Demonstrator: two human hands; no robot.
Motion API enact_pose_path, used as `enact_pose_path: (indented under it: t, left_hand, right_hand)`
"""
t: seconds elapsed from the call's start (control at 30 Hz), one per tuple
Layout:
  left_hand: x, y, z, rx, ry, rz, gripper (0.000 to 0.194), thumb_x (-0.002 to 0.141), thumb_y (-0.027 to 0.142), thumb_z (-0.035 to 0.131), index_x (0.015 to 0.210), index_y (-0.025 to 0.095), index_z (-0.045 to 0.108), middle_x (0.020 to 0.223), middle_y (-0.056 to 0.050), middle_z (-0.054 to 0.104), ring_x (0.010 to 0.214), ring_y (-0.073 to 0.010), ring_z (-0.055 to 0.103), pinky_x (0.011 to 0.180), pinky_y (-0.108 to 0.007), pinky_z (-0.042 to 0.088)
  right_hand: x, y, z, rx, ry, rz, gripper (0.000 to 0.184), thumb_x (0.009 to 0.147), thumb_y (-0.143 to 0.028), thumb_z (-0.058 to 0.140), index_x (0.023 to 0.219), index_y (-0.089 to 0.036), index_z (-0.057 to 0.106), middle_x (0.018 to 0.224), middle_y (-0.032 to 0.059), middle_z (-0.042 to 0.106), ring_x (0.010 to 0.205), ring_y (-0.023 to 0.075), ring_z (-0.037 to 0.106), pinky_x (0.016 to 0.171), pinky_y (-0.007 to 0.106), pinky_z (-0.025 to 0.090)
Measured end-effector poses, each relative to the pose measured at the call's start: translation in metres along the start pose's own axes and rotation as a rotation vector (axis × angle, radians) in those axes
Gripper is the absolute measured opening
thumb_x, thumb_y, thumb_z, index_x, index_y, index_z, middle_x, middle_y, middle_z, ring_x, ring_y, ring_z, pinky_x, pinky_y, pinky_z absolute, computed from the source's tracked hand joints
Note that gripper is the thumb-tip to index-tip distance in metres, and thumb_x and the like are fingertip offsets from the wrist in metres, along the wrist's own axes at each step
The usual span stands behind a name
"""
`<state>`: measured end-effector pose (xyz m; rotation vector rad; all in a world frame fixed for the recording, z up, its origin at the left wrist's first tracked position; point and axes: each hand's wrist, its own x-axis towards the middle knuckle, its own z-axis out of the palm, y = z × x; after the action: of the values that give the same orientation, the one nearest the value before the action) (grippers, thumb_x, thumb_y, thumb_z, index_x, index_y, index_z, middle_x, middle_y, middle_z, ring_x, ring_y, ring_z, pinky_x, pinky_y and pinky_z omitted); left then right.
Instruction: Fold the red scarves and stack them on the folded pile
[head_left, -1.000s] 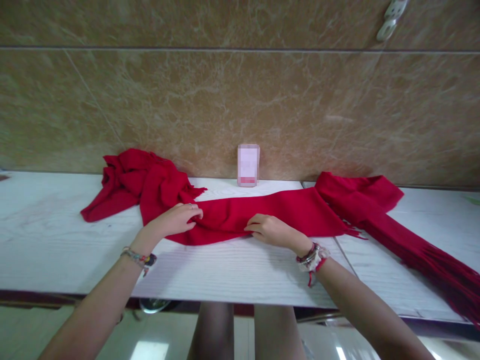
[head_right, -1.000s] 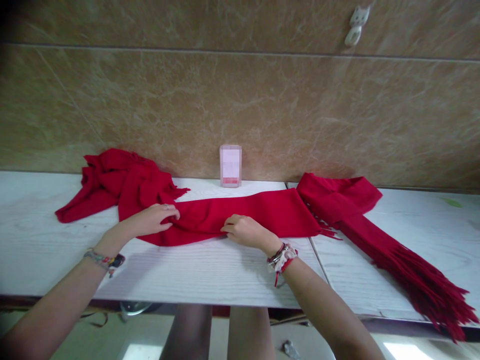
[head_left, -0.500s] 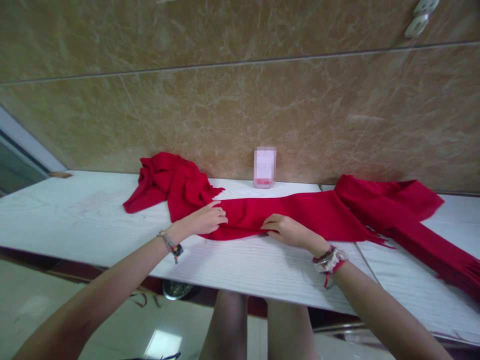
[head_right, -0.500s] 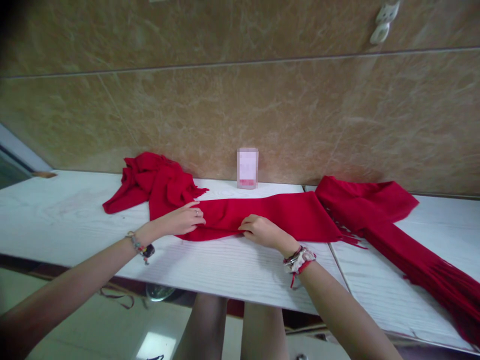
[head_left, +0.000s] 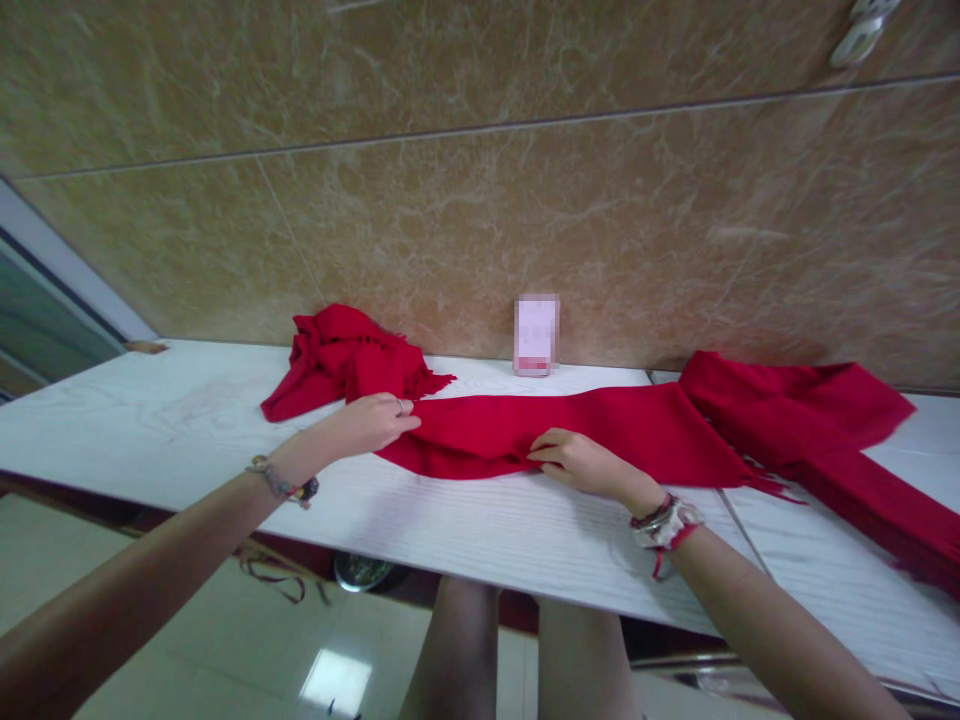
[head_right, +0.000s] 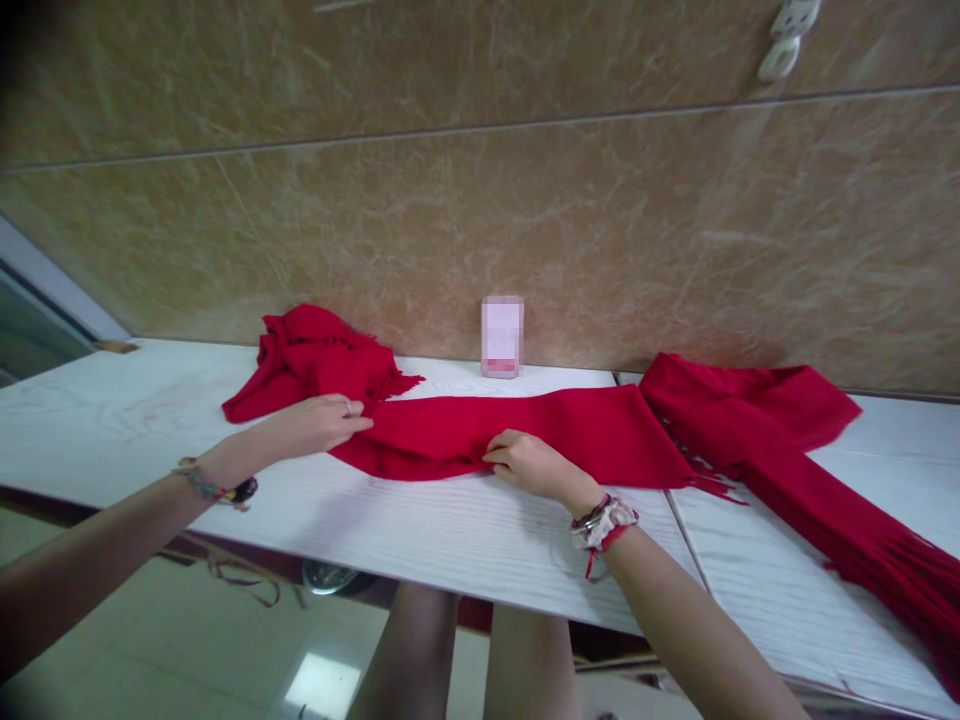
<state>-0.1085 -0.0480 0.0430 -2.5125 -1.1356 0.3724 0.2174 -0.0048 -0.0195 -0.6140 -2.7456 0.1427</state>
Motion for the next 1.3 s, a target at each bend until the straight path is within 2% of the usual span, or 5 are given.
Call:
enact_pose_path:
  t: [0.2,0.63,0.97,1.2,1.3]
  left_hand:
    - [-0.011,0.019,0.034,0.055,-0.074,-0.145,0.039,0.077,0.000,0.042,0.108,0.019,0.056,0.099,-0.009,0.062,0.090,-0.0194,0.058,0.076,-0.031,0.040]
    - [-0.010,0.015,0.023,-0.131,-0.081,-0.069,0.038,0.074,0.007,0.050,0.110,0.019,0.056,0.108,-0.008,0.060,0.101,-0.0194,0.055,0.083,-0.030,0.039]
    - [0.080,0.035,0.026,-0.507,0.164,-0.013,0.036,0.089,0.029,0.038,0.121,0.019,0.050,0.131,-0.007,0.046,0.119,-0.0155,0.041,0.101,-0.028,0.028]
    - [0.110,0.031,0.054,-0.574,-0.043,-0.210,0.041,0.093,0.036,0.026,0.133,0.033,0.033,0.143,-0.002,0.029,0.131,-0.0263,0.020,0.099,-0.054,0.023]
    - [0.107,0.024,0.055,-0.614,0.024,-0.256,0.038,0.092,0.028,0.028,0.125,0.024,0.045,0.136,-0.006,0.040,0.124,-0.0219,0.034,0.100,-0.044,0.028]
  right_hand:
    - [0.000,-0.003,-0.003,-0.007,-0.033,-0.010,0.028,0.079,-0.010,0.049,0.100,-0.016,0.066,0.102,0.0100,0.064,0.093,0.0192,0.059,0.084,0.032,0.046]
    - [0.000,-0.004,-0.002,0.053,-0.047,-0.054,0.034,0.081,-0.009,0.047,0.112,-0.018,0.060,0.110,0.0080,0.062,0.101,0.0175,0.055,0.090,0.031,0.043]
    - [0.006,-0.012,0.010,0.012,-0.013,-0.148,0.031,0.087,-0.013,0.042,0.113,-0.019,0.058,0.113,0.0090,0.061,0.109,0.0175,0.052,0.092,0.036,0.041]
    - [0.005,-0.011,0.008,0.025,-0.113,-0.141,0.033,0.088,-0.010,0.039,0.113,-0.018,0.057,0.119,0.0076,0.058,0.113,0.0163,0.050,0.095,0.034,0.039]
    - [0.006,-0.012,0.007,0.028,-0.097,-0.145,0.031,0.087,-0.012,0.040,0.111,-0.018,0.059,0.118,0.0084,0.059,0.112,0.0169,0.051,0.094,0.034,0.039]
